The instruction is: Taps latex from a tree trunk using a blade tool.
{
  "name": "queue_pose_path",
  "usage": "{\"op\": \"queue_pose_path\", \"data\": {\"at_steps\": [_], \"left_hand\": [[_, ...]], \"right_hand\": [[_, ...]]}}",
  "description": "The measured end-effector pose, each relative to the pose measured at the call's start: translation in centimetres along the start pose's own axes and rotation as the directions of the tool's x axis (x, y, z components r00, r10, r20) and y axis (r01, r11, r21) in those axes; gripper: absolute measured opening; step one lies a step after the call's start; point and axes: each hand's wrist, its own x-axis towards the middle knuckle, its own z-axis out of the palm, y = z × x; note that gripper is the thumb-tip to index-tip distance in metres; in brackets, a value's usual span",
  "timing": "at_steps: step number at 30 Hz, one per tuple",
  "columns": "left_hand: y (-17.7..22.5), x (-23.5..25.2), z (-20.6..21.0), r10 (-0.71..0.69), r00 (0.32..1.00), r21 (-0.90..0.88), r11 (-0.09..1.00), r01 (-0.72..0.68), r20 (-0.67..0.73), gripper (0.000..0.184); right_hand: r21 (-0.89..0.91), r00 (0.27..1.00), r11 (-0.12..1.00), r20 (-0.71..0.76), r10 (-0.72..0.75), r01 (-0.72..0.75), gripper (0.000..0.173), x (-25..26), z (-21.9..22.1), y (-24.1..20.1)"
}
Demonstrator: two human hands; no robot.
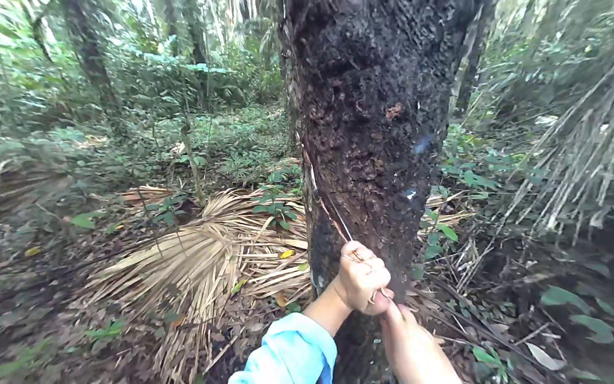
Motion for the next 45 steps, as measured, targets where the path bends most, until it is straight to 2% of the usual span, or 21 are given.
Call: {"op": "queue_pose_path", "data": {"at_steps": [5, 9, 12, 14, 17, 20, 23, 27, 31, 36, 39, 42, 45], "left_hand": [[-1.6, -0.1, 0.5, 0.003, 1.0, 0.067, 0.998, -0.002, -0.002, 0.057], [1.7, -0.6, 0.8, -0.025, 0.998, 0.07, 0.997, 0.021, 0.056, 0.053], [0.5, 0.0, 0.9, -0.012, 0.997, 0.102, 0.995, 0.005, 0.07, 0.054], [0.8, -0.9, 2.0, -0.03, 0.998, 0.138, 0.99, 0.021, 0.062, 0.055], [5.0, -2.6, 4.0, -0.066, 0.993, 0.142, 0.989, 0.052, 0.094, 0.051], [8.8, -2.7, 5.6, -0.083, 0.992, 0.183, 0.981, 0.063, 0.1, 0.048], [10.0, -1.2, 7.0, -0.114, 0.99, 0.248, 0.965, 0.091, 0.079, 0.047], [9.5, -0.2, 8.8, -0.15, 0.987, 0.315, 0.941, 0.126, 0.054, 0.048], [8.9, -0.4, 9.6, -0.145, 0.989, 0.353, 0.927, 0.124, 0.034, 0.051], [7.9, -1.3, 9.8, -0.1, 0.993, 0.376, 0.924, 0.067, 0.069, 0.052], [7.2, -1.5, 9.3, -0.084, 0.994, 0.383, 0.922, 0.048, 0.077, 0.052], [6.5, -1.6, 9.2, -0.073, 0.996, 0.389, 0.92, 0.046, 0.056, 0.052], [7.6, -1.8, 9.3, -0.116, 0.992, 0.369, 0.925, 0.091, 0.045, 0.052]], "right_hand": [[-0.041, 0.985, 0.994, -0.135, -0.106, 0.102, 0.037, 2.4, 2.1, 1.4], [0.005, 0.993, 0.994, -0.04, -0.107, 0.108, 0.036, -0.5, 0.6, 2.9], [0.006, 0.987, 0.989, -0.062, -0.147, 0.147, 0.039, 1.0, 1.0, 3.3], [0.016, 0.983, 0.986, -0.079, -0.166, 0.167, 0.033, 1.5, 1.5, 4.9], [0.096, 0.985, 0.981, 0.021, -0.17, 0.167, 0.028, -1.6, 0.5, 8.8], [0.186, 0.956, 0.944, 0.06, -0.288, 0.272, 0.03, -4.2, -1.7, 12.6], [0.194, 0.936, 0.928, 0.085, -0.34, 0.32, 0.03, -3.9, -4.1, 14.1], [0.188, 0.915, 0.917, 0.136, -0.38, 0.352, 0.034, -1.7, -5.8, 15.9], [0.185, 0.893, 0.905, 0.177, -0.414, 0.383, 0.035, -0.4, -6.3, 16.7], [0.157, 0.908, 0.928, 0.205, -0.364, 0.337, 0.032, 0.1, -5.1, 16.7], [0.132, 0.913, 0.932, 0.193, -0.358, 0.337, 0.031, 0.5, -4.2, 16.1], [0.101, 0.926, 0.931, 0.116, -0.36, 0.35, 0.028, 0.9, -3.3, 15.6], [0.127, 0.923, 0.948, 0.221, -0.315, 0.293, 0.034, 0.0, -5.1, 15.1]]}}
